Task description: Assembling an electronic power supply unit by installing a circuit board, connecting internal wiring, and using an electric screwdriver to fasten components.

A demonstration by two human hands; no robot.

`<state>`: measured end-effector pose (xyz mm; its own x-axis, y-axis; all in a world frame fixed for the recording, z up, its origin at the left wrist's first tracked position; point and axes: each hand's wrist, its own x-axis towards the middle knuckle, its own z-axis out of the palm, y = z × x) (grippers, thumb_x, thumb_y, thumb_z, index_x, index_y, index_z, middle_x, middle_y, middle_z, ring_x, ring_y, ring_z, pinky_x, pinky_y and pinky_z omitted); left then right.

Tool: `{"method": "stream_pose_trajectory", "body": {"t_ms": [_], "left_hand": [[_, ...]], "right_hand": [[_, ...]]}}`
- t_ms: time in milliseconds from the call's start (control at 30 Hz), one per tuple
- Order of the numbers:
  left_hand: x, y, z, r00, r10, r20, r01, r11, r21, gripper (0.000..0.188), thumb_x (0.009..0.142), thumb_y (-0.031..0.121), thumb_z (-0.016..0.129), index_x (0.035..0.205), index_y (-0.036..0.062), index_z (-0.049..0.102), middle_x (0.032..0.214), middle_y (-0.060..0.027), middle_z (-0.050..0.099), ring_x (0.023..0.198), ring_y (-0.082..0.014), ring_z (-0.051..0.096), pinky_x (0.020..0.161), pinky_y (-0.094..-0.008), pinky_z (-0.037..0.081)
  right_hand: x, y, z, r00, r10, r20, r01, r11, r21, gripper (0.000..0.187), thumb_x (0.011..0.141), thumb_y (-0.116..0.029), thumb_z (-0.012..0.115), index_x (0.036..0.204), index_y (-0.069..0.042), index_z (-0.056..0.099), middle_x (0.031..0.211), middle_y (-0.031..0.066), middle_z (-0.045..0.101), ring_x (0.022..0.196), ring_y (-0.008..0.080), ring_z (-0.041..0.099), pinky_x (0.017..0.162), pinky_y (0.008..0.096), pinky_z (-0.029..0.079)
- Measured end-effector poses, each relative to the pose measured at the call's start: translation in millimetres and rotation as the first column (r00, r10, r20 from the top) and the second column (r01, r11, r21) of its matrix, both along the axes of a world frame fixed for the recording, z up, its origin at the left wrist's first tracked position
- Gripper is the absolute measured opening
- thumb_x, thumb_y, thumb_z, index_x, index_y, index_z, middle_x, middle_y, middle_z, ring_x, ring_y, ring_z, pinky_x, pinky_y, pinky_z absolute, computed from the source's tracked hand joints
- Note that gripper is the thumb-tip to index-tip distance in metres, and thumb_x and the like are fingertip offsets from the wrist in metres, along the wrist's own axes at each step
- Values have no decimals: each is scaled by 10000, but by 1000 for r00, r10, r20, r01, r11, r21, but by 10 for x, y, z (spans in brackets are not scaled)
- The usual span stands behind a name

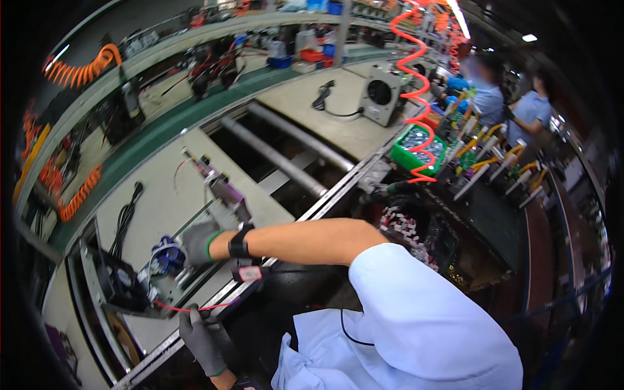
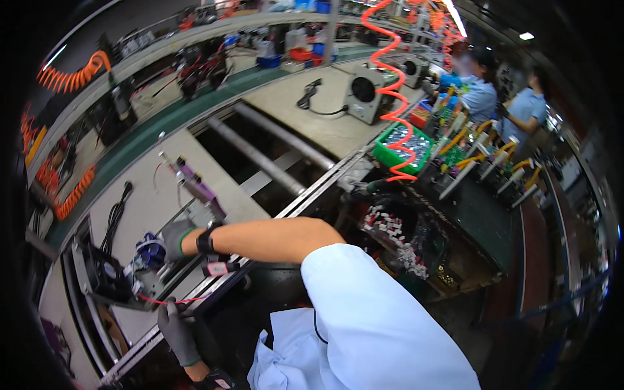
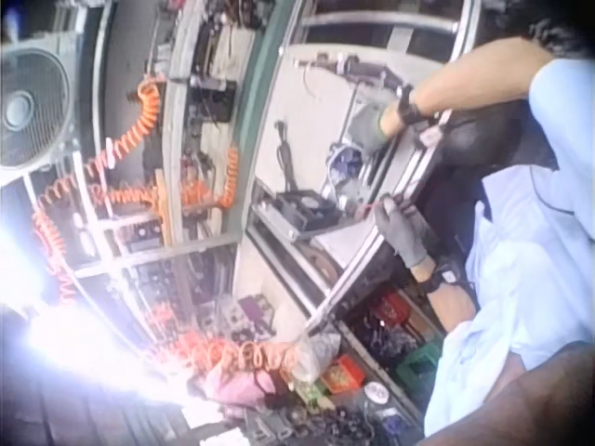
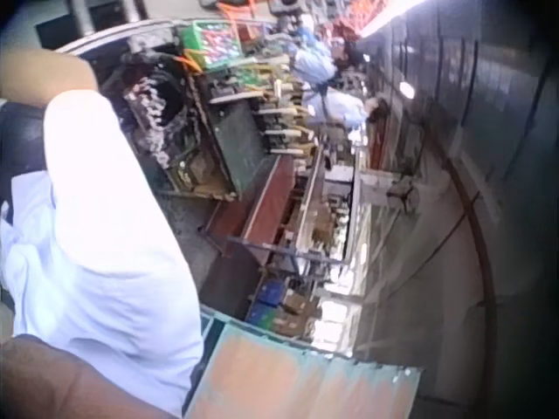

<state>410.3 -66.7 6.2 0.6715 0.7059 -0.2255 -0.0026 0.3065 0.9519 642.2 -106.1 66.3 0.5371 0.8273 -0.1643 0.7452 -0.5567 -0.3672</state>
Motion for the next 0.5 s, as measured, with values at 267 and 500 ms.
{"method": "stream_pose_trajectory", "body": {"t_ms": [267, 500], "left_hand": [[304, 25, -139, 998, 52, 18, -53, 996, 69, 182, 1004, 235, 527, 1057, 61, 526, 769, -11, 536, 566, -90, 491, 497, -225, 392], [444, -95, 106, 996, 86, 10, -85, 995, -52, 143, 980, 230, 586, 998, 111, 510, 718, 18, 508, 532, -59, 455, 438, -214, 352]], "right_hand": [[-655, -707, 46, 968, 250, 15, -250, 963, 101, 216, 793, -256, 724, 852, -49, 736, 849, 146, 713, 841, 338, 715, 714, 444, 564], [-667, -712, -194, 866, 240, 438, -249, 968, -38, 82, 710, -147, 699, 778, -106, 721, 763, 83, 679, 698, 248, 693, 558, 391, 522]]}}
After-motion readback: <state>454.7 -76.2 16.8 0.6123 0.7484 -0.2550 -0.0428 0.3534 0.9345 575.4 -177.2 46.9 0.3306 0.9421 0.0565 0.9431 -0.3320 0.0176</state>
